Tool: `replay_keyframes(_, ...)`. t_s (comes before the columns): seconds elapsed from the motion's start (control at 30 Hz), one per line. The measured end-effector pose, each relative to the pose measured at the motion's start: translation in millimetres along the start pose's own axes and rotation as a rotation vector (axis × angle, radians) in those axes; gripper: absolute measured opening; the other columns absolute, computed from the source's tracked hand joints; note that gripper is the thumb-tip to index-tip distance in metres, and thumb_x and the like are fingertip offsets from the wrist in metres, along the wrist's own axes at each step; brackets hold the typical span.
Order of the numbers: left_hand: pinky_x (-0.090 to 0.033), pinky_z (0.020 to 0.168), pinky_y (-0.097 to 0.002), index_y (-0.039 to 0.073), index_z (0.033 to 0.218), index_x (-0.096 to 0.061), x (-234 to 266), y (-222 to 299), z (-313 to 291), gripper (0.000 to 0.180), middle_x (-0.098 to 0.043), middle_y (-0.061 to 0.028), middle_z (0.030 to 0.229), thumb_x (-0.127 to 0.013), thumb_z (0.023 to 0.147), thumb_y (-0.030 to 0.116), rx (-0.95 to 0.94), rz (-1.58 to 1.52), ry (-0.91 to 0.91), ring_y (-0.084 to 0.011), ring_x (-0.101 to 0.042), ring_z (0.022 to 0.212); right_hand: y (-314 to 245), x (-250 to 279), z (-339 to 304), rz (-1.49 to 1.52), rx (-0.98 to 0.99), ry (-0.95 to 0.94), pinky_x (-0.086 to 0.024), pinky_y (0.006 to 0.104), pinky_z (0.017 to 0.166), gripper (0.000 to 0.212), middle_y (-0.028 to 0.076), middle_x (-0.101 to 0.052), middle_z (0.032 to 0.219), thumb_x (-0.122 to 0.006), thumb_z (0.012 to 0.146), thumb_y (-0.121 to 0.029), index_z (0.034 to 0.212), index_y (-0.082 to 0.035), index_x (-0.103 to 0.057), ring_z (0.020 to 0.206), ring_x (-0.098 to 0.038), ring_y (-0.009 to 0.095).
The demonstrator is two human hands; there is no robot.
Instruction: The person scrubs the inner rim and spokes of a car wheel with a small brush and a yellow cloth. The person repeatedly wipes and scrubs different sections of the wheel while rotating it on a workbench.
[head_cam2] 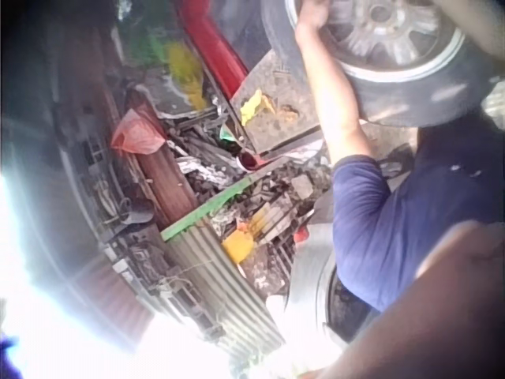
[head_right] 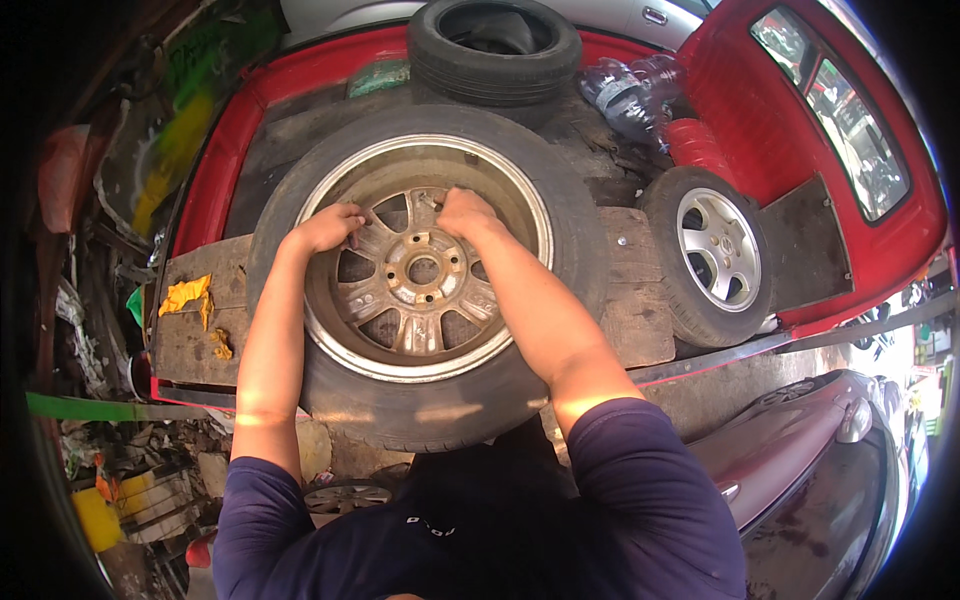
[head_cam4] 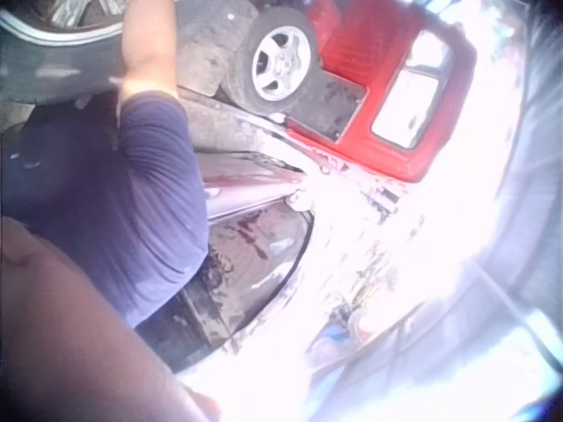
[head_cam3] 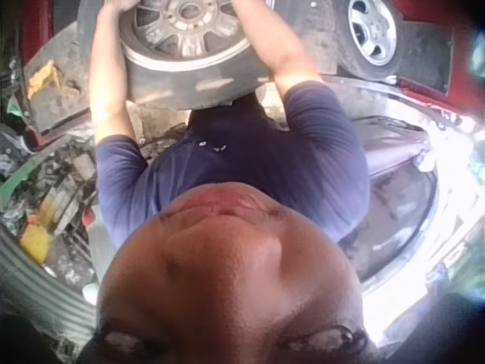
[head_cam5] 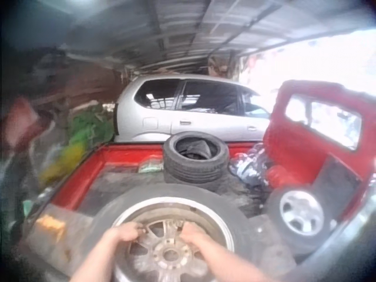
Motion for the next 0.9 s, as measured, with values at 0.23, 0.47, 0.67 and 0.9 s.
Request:
replay_keyframes(0.23,-0.046,0.061,-0.0302,-0.003,0.117,-0.062,1.9,3.1,-6.6,0.031,-0.068,-0.0095,0.077,-0.049,0.103,0.021,0.024,-0.01,0.002,-0.0148,-0.058,0.063,-17.4,-4.1,-4.7,-0.076,0.029,-0.153,-0.052,0.0431,0.093,0.033,0.029,-0.068,0.11,-0.059,0.076,-0.009,0.102,0.006,-0.072,0.108,-0.067,0.039)
replay_keyframes(0.47,-0.046,0.061,-0.0309,-0.002,0.104,-0.062,0.5,7.3,-8.9,0.028,-0.069,-0.0094,0.077,-0.05,0.103,0.024,0.038,0.051,0.007,-0.0153,-0.057,0.062,-15.5,6.6,0.3,0.045,-0.009,-0.112,-0.053,0.0432,0.094,0.033,0.026,-0.068,0.113,-0.058,0.08,-0.01,0.107,0.003,-0.072,0.111,-0.066,0.038)
replay_keyframes(0.67,-0.047,0.061,-0.0319,0.0,0.102,-0.062,-3.3,10.6,-10.4,0.029,-0.069,-0.0089,0.076,-0.051,0.103,0.026,0.076,0.048,0.011,-0.0159,-0.058,0.063,-23.1,-5.4,-2.2,-0.088,0.041,-0.205,-0.052,0.0423,0.095,0.034,0.025,-0.067,0.117,-0.059,0.081,-0.01,0.11,0.001,-0.071,0.111,-0.066,0.037)
replay_keyframes(0.9,-0.048,0.062,-0.0333,-0.001,0.104,-0.063,-0.5,9.8,-11.0,0.029,-0.068,-0.0093,0.077,-0.051,0.102,0.025,0.055,0.052,0.031,-0.0172,-0.059,0.064,-18.8,11.0,1.5,-0.006,-0.005,-0.081,-0.052,0.044,0.093,0.031,0.03,-0.067,0.11,-0.058,0.079,-0.008,0.103,0.005,-0.072,0.106,-0.067,0.04)
Point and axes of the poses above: each hand's wrist, its own z-axis towards the middle knuckle, its own x-axis out of the back of the hand, y = z × x, the point moved 2 cm from there along z, towards the middle knuckle
